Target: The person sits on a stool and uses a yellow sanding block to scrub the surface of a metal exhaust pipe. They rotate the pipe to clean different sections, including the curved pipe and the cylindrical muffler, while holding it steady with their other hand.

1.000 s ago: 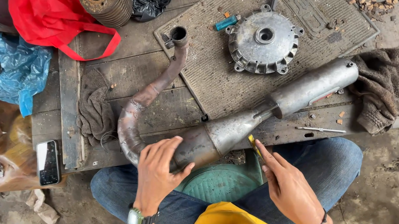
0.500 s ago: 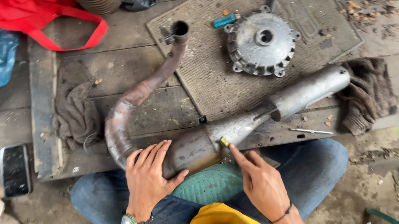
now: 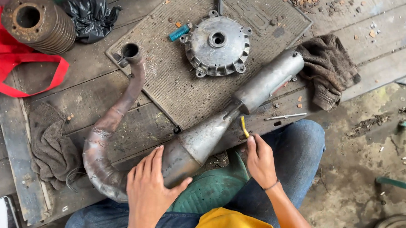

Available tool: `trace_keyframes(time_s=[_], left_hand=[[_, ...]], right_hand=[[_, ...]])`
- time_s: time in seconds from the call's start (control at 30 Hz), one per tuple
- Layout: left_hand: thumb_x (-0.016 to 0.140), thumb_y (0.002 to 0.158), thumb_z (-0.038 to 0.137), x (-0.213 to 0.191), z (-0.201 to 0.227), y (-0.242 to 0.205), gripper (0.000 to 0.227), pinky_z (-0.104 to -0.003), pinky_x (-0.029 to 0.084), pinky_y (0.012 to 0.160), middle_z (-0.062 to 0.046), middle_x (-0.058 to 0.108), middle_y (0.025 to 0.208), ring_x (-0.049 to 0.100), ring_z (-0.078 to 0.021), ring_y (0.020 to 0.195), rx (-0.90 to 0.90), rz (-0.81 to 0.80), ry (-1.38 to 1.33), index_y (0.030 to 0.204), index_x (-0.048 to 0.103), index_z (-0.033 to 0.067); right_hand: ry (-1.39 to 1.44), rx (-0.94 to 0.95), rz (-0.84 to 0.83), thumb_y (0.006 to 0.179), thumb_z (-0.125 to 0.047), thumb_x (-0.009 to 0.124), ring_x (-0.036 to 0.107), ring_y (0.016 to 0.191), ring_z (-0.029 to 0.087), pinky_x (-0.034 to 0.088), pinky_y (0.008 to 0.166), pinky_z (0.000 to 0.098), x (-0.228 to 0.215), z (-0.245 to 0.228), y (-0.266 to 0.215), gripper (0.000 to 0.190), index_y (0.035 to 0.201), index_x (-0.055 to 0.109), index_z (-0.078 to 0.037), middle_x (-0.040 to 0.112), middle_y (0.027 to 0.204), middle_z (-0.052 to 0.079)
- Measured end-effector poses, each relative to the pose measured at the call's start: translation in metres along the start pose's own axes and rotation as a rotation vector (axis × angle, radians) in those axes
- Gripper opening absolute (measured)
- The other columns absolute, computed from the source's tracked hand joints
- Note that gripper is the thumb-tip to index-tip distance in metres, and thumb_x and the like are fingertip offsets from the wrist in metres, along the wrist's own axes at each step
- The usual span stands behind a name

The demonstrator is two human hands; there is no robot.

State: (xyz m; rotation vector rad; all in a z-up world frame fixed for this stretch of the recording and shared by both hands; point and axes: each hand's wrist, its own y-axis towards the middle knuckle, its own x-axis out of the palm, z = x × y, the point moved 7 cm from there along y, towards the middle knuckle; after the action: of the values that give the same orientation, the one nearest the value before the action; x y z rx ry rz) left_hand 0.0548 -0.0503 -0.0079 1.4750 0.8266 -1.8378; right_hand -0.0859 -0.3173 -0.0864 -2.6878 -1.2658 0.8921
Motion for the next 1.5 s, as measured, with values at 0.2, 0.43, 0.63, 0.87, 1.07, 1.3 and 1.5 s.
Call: trace_keyframes(time_s=[0.2, 0.43, 0.63, 0.87, 1.07, 1.3, 1.5], left_hand=[[0.061, 0.068, 0.093, 0.005, 0.024, 0.020, 0.118, -0.041, 0.051, 0.092, -0.006, 0.060, 0.143, 0.063, -0.0254, 0.117, 0.033, -0.047, 0.062, 0.152, 0.045, 0.0117], [0.078, 0.063, 0.080, 0.009, 0.023, 0.019, 0.117, -0.041, 0.050, 0.096, -0.006, 0.059, 0.145, 0.061, -0.0261, 0.122, 0.032, -0.042, 0.051, 0.153, 0.044, 0.0121], [0.078, 0.066, 0.077, 0.004, 0.026, 0.021, 0.115, -0.042, 0.051, 0.095, -0.008, 0.060, 0.144, 0.061, -0.0276, 0.122, 0.055, -0.033, 0.038, 0.153, 0.044, 0.0098], [0.077, 0.067, 0.076, 0.002, 0.025, 0.023, 0.113, -0.043, 0.050, 0.097, -0.009, 0.060, 0.145, 0.059, -0.0279, 0.126, 0.037, -0.052, 0.002, 0.153, 0.044, 0.0100], [0.082, 0.066, 0.073, 0.002, 0.024, 0.022, 0.114, -0.044, 0.049, 0.099, -0.008, 0.058, 0.147, 0.058, -0.0269, 0.130, -0.002, -0.091, -0.047, 0.153, 0.043, 0.0115], [0.081, 0.067, 0.073, 0.000, 0.026, 0.022, 0.112, -0.044, 0.049, 0.097, -0.008, 0.059, 0.145, 0.058, -0.0272, 0.128, 0.012, -0.080, -0.039, 0.152, 0.044, 0.0108], [0.080, 0.067, 0.074, -0.001, 0.027, 0.023, 0.112, -0.044, 0.050, 0.095, -0.008, 0.060, 0.145, 0.059, -0.0274, 0.125, 0.050, -0.067, -0.023, 0.152, 0.045, 0.0094]], right_hand=[[-0.080, -0.197, -0.139, 0.108, -0.031, 0.041, 0.039, 0.048, 0.016, 0.030, 0.049, 0.0372, 0.035, -0.014, -0.021, 0.033, 0.109, 0.062, -0.006, 0.046, 0.058, 0.002], [-0.029, -0.196, -0.092, 0.106, -0.018, 0.049, 0.045, 0.049, 0.015, 0.034, 0.046, 0.0360, 0.030, -0.022, -0.014, 0.020, 0.107, 0.064, -0.004, 0.054, 0.062, 0.004], [0.015, -0.172, -0.039, 0.106, -0.015, 0.048, 0.044, 0.048, 0.016, 0.034, 0.043, 0.0357, 0.033, -0.021, -0.019, 0.019, 0.109, 0.062, -0.003, 0.055, 0.064, 0.005], [-0.009, -0.099, -0.091, 0.109, -0.026, 0.043, 0.041, 0.049, 0.020, 0.032, 0.051, 0.0411, 0.035, -0.009, -0.006, 0.024, 0.094, 0.051, -0.009, 0.047, 0.058, 0.003], [-0.289, -0.263, -0.140, 0.102, -0.017, 0.050, 0.054, 0.072, 0.034, 0.042, 0.066, 0.0511, -0.009, -0.032, 0.024, 0.017, 0.092, 0.056, -0.006, 0.058, 0.080, 0.013], [-0.796, -0.520, -0.132, 0.103, -0.056, 0.053, 0.056, 0.076, 0.027, 0.036, 0.072, 0.0421, -0.015, -0.046, 0.052, 0.048, 0.078, 0.063, -0.017, 0.064, 0.072, 0.001], [-0.674, -0.567, -0.131, 0.101, -0.058, 0.056, 0.061, 0.068, 0.023, 0.036, 0.068, 0.0397, 0.003, -0.052, 0.050, 0.048, 0.077, 0.070, -0.018, 0.068, 0.069, -0.001]])
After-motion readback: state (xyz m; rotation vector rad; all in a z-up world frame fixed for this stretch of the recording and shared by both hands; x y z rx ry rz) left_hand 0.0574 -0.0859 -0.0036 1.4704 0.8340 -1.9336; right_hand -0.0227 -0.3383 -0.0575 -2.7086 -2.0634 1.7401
